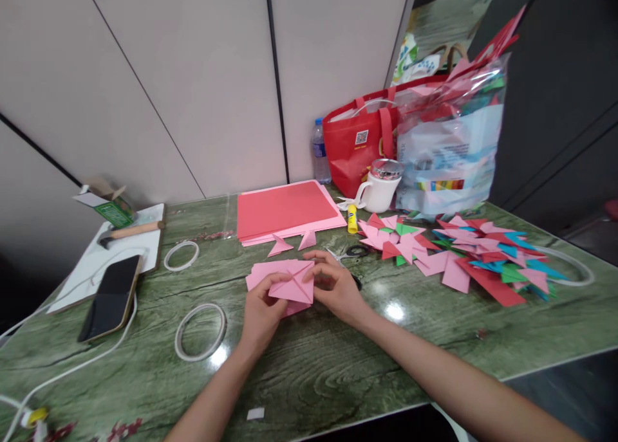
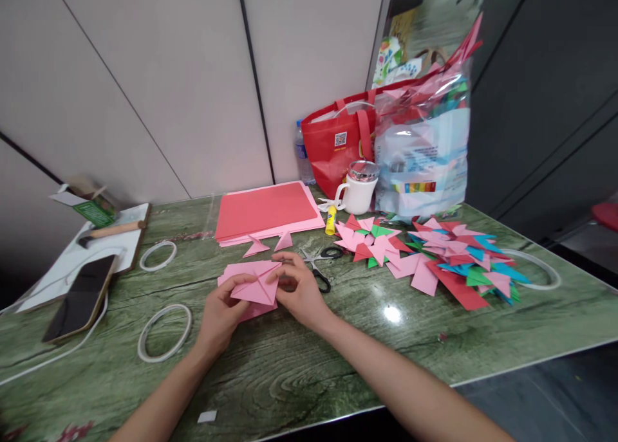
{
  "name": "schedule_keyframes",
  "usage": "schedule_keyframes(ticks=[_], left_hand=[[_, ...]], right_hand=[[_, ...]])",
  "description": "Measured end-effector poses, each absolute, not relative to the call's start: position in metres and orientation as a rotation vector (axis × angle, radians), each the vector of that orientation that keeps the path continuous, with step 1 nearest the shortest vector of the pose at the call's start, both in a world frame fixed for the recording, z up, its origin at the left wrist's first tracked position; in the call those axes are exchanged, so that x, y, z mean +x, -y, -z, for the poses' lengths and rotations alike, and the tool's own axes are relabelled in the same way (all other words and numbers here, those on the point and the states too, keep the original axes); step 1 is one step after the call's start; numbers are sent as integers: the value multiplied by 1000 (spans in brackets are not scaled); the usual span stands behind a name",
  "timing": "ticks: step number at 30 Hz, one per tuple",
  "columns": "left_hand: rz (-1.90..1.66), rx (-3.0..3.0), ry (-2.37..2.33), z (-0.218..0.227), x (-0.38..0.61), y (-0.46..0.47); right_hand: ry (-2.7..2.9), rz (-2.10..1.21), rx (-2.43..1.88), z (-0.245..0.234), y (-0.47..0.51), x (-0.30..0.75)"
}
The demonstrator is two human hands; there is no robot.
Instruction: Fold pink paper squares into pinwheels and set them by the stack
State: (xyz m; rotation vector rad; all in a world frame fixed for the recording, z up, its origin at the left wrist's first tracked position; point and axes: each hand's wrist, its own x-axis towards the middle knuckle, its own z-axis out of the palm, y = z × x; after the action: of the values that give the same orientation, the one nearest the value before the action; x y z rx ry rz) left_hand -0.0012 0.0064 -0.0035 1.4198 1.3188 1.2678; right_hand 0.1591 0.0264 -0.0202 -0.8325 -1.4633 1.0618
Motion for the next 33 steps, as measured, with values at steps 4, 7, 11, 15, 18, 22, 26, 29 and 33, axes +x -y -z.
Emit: schedule_keyframes(ticks=[4, 7, 11, 15, 18, 22, 26, 29, 33], left_hand=[[-1221, 1450, -1318, 2, 0, -6], [-1188, 1475, -1294, 4, 0, -6], [-1165, 1495, -1280, 6, 1, -6], [-1169, 1449, -1257, 4, 2, -6], [-1222, 1401, -1299, 2, 2, -7], [-1289, 1381, -1368, 0, 1, -7], [-1295, 1389, -1343, 1, 1, -6], [-1284, 1350, -1291, 2, 1, -5], [-1315, 1200, -1249, 0, 3, -4]], right_hand=[[1585, -846, -866, 15, -26, 160], [1687, -780, -858, 14, -26, 160], [1745, -718, -839, 16, -27, 160], [1743, -709, -854, 17, -26, 159], [1746, -739, -865, 16, -25, 159], [1740, -797, -879, 15, -24, 159], [1705, -817, -904, 14, -23, 160], [1627, -818, -944, 14, -24, 159], [1491, -955, -929, 18, -26, 158]])
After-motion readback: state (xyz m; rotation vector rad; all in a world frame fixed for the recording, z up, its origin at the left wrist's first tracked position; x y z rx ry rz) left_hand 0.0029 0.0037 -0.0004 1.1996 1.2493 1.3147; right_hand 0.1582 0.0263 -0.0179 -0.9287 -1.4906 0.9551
